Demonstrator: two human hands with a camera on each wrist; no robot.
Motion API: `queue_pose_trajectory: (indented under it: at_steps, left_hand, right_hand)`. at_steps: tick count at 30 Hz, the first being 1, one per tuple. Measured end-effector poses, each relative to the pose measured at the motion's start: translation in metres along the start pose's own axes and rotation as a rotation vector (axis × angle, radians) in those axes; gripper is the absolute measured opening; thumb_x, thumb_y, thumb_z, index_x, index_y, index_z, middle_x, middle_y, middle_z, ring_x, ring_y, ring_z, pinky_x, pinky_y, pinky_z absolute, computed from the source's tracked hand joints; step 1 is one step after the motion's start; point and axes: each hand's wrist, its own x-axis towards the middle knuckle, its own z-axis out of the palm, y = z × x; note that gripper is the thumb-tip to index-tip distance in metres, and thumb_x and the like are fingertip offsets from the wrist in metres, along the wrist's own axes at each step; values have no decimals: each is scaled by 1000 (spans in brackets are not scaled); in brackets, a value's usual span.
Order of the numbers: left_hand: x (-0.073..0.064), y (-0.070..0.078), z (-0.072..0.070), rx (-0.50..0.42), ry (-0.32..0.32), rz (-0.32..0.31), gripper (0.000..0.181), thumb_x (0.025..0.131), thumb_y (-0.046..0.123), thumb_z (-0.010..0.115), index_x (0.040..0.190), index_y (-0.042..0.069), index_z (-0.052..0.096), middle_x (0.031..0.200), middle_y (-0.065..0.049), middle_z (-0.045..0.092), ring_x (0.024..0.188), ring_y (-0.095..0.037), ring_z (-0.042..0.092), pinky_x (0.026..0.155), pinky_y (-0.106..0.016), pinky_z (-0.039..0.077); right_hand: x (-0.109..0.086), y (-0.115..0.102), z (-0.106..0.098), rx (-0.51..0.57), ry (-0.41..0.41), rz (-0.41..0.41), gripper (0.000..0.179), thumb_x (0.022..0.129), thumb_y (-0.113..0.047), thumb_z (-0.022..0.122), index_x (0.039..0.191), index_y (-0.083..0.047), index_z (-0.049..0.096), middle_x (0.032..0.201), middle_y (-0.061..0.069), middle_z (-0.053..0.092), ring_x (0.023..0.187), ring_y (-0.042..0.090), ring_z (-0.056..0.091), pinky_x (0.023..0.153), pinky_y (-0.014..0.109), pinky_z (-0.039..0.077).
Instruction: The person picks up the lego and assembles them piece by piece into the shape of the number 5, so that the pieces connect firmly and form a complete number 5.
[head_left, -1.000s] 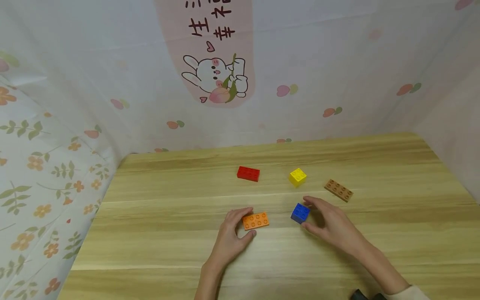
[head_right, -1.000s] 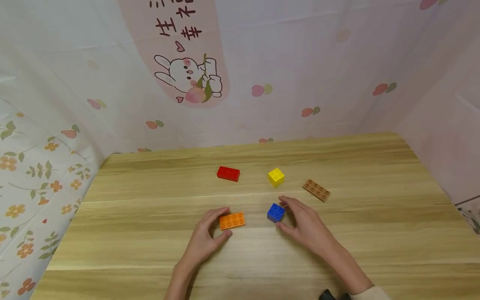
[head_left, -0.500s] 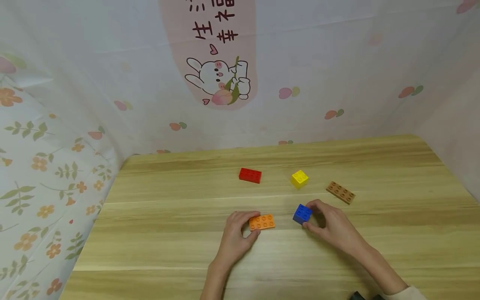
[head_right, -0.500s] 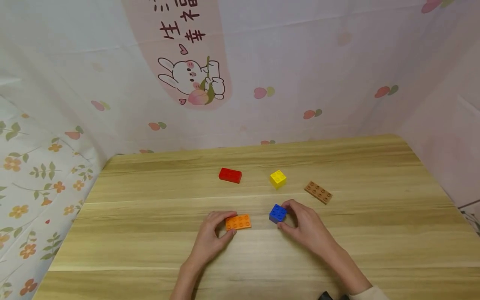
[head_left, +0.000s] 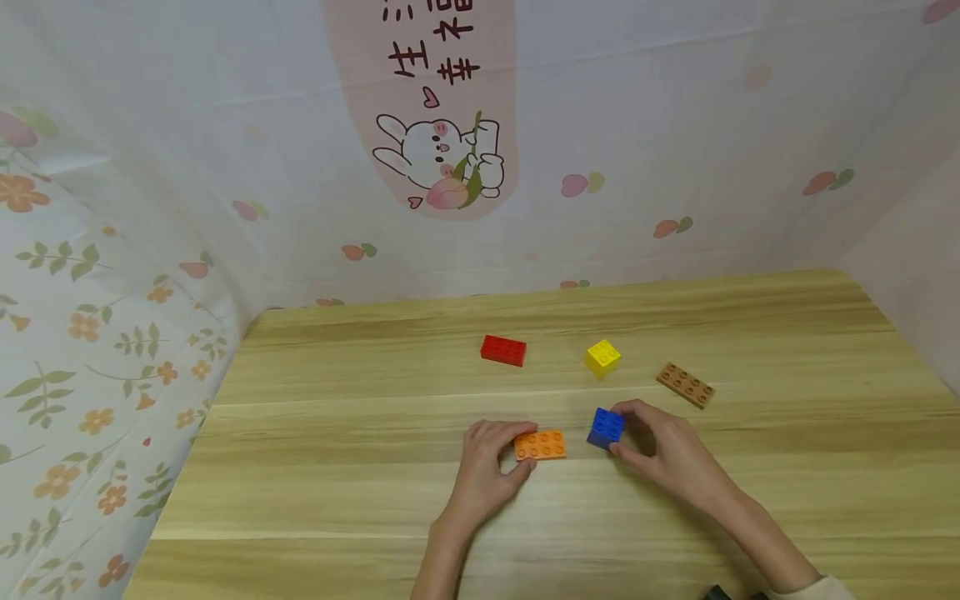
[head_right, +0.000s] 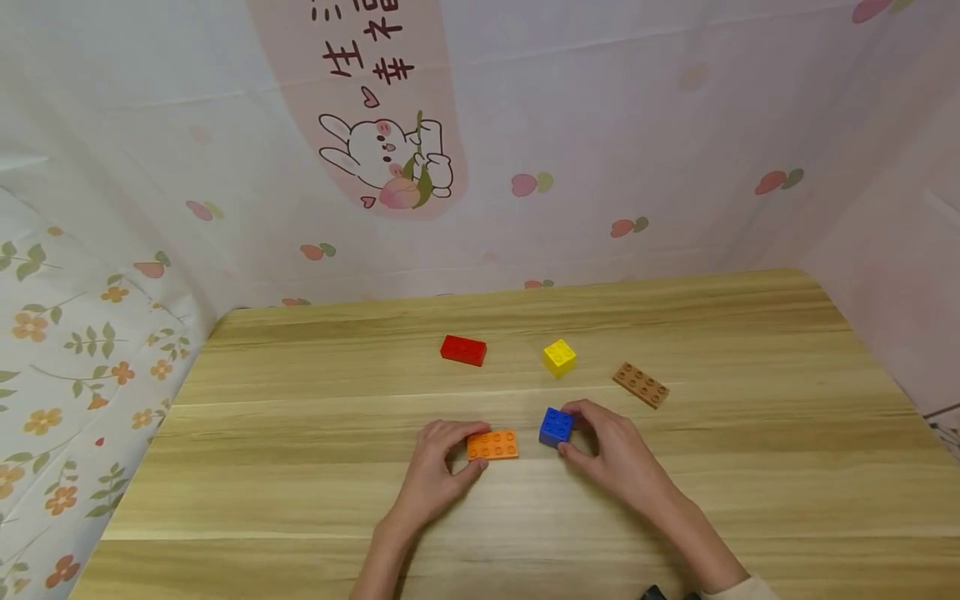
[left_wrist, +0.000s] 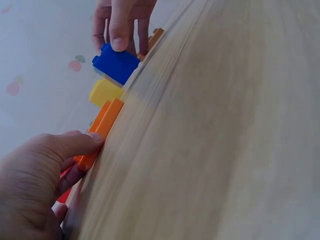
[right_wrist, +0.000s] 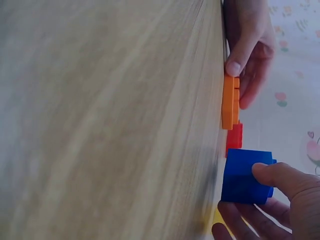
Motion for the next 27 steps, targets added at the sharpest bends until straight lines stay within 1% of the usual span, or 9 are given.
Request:
queue_pose_trajectory:
  at_steps: [6, 12, 16, 19, 22, 27]
  left_hand:
    - [-1, 2, 5, 12, -22, 6, 40, 76, 10, 75, 114, 17, 66, 111, 10, 63, 104, -12, 50, 102, -46, 24]
    - [3, 6, 9, 31, -39, 11, 40, 76, 13, 75, 115, 18, 65, 110, 11, 63, 103, -11, 49, 102, -44, 25]
    - [5, 7, 12, 34, -31, 27, 41, 75, 12, 76, 115, 18, 66, 110, 10, 63, 102, -11, 49, 101, -44, 26]
    - [6, 8, 14, 41, -33, 46, 41, 76, 14, 76, 115, 17, 66, 110, 10, 64, 102, -11, 49, 101, -44, 26]
    - [8, 9, 16, 53, -39, 62, 41, 76, 15, 76, 116, 18, 65, 111, 10, 64, 102, -10, 49, 101, -44, 26]
    - [9, 10, 19, 65, -40, 79, 42, 77, 16, 76, 117, 18, 64, 110, 11, 63, 101, -9, 49, 100, -44, 26]
  right_hand:
    - [-1, -3, 2, 18, -4, -14, 41, 75, -6, 76, 112, -6, 59, 104, 9, 65, 92, 24, 62, 76, 41, 52]
    - [0, -5, 1, 55, -2, -38, 41, 76, -3, 75, 114, -7, 57, 108, 12, 65, 94, 28, 63, 76, 42, 52]
    - [1, -5, 3, 87, 31, -80, 43, 74, 1, 75, 110, -7, 55, 106, 12, 65, 94, 28, 64, 76, 41, 52]
    - [3, -6, 5, 103, 42, -118, 44, 72, 4, 76, 108, -7, 54, 105, 12, 66, 93, 28, 64, 76, 39, 52]
    - [4, -7, 8, 119, 19, -124, 43, 73, 3, 75, 109, -8, 53, 106, 12, 66, 94, 29, 64, 76, 38, 53]
    - [5, -10, 8, 137, -15, -105, 43, 75, 4, 74, 110, -7, 53, 108, 11, 64, 96, 28, 63, 77, 37, 52]
